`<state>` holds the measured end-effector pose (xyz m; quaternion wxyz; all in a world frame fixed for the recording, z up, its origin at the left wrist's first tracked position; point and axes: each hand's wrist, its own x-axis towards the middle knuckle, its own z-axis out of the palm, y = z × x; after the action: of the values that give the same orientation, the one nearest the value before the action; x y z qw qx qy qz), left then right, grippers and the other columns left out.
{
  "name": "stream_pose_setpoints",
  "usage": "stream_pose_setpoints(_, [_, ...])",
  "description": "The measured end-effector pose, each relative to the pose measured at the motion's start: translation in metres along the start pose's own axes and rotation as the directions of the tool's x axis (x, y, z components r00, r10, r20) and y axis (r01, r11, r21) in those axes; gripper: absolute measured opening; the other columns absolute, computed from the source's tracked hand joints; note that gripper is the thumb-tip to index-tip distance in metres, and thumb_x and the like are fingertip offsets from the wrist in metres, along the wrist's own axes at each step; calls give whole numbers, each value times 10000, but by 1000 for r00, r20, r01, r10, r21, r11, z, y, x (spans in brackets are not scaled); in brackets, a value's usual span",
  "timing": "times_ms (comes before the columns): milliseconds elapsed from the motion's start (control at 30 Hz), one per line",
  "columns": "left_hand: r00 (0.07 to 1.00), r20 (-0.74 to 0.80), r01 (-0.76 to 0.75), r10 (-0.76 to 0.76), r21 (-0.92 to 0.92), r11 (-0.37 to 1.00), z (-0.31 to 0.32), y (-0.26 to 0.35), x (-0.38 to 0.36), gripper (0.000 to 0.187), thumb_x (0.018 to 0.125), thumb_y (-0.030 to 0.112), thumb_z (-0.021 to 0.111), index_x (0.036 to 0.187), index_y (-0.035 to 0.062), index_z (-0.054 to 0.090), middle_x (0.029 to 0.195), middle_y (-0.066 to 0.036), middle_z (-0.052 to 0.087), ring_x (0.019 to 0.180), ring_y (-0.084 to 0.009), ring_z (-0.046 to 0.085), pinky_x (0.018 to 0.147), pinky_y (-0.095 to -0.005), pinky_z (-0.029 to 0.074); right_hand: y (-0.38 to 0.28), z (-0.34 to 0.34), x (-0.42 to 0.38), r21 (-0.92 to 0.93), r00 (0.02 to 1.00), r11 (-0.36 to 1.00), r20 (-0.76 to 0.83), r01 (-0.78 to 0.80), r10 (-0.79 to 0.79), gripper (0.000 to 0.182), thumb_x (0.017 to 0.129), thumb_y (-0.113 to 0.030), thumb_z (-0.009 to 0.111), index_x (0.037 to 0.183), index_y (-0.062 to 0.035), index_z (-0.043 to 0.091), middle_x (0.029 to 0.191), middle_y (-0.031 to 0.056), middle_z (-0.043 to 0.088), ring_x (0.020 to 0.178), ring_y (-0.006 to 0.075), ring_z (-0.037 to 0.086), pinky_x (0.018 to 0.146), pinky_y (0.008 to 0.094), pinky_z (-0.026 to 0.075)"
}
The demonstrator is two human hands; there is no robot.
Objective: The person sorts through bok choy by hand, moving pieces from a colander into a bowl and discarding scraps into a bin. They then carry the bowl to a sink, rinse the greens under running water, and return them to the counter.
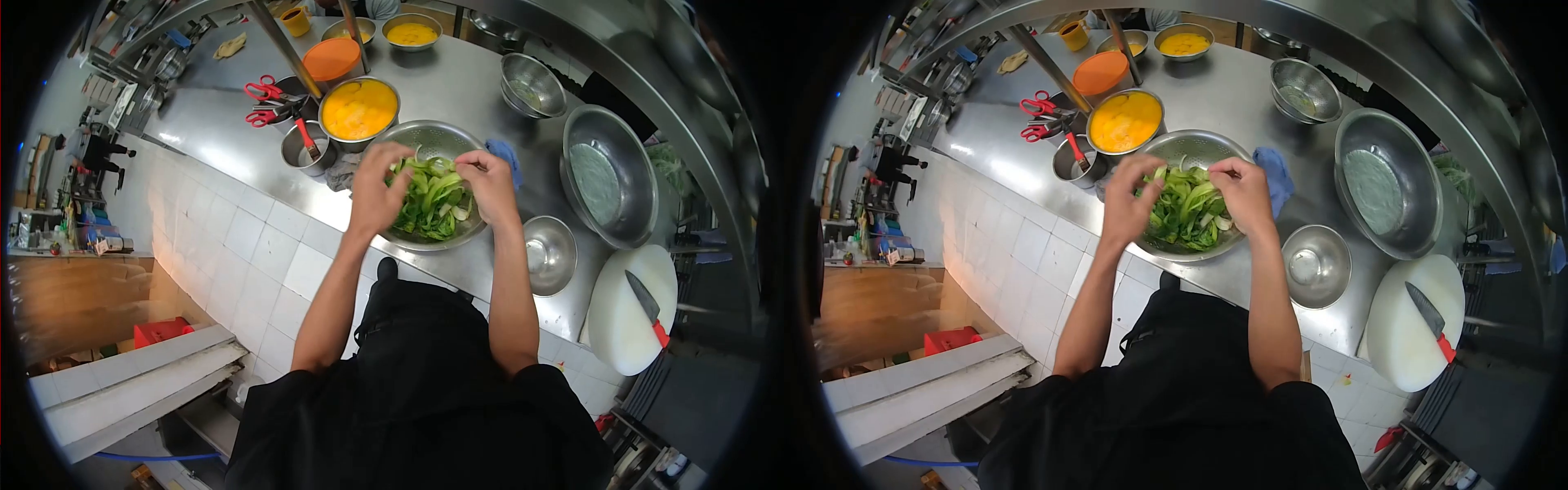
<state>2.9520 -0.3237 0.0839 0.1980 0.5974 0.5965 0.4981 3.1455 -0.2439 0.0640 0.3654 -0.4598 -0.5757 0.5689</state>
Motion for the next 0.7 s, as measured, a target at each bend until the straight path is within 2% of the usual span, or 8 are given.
stream_pose_setpoints(133, [976,-4,-211,219,246,946,21,38,-26,387,752,114,738,1120,48,636,1121,-148,590,991,-305,589,828,-364,497,-13,17,-2,495,997,867,-2,-61,72,231,887,-44,583,1105,26,619,903,78,636,769,143,612,673,272,514])
stream_pose_setpoints(300, [995,-95,23,-30,-81,996,12,14,-16,264,851,98,662,1098,11,629,902,-102,644,863,-240,619,781,-337,493,-50,17,-19,473,963,860,263,-189,67,314,917,-67,549,1222,8,571,961,86,626,878,156,614,767,313,524])
stream_pose_setpoints(367, [936,173,350,-308,-561,750,-2,2,-9,234,929,142,585,1097,-20,604,875,-56,623,827,-160,581,776,-295,468,-49,16,-18,394,952,900,300,-187,67,334,914,-68,545,1239,5,568,971,82,627,916,160,613,809,320,516])
stream_pose_setpoints(433, [883,385,469,-267,-727,502,-18,-7,-2,266,964,193,541,1136,-8,570,895,-43,585,848,-134,556,799,-276,450,-45,18,-7,-78,944,956,203,282,-261,404,907,-72,551,1306,-12,531,1032,80,625,956,153,602,877,312,488])
stream_pose_setpoints(533, [807,550,591,-216,-755,285,-28,-13,3,229,966,164,526,1117,2,587,860,-23,581,839,-113,547,772,-259,446,-49,36,3,44,890,971,391,236,-234,425,874,-73,581,1296,-30,554,1092,66,627,936,150,602,881,295,468])
stream_pose_setpoints(600, [790,563,612,-242,-738,284,-29,-11,7,219,963,186,543,1079,8,597,857,-23,580,816,-119,546,762,-255,437,-57,47,8,26,894,988,424,150,-147,353,856,-85,597,1201,-13,618,1043,59,650,903,144,609,833,292,474])
stream_pose_setpoints(667, [870,414,478,-268,-575,665,-31,-11,12,222,958,213,562,1046,15,611,844,-13,584,756,-132,543,740,-259,439,-59,51,20,-273,889,904,413,329,-199,234,853,-123,581,1027,6,669,852,145,667,778,249,638,743,354,483])
stream_pose_setpoints(700, [897,339,410,-285,-395,822,-32,-10,16,235,948,236,582,1014,15,628,791,-50,604,708,-151,546,702,-286,451,-60,50,25,-305,819,782,397,543,-415,219,865,-165,563,948,9,668,792,202,637,774,342,628,725,419,474])
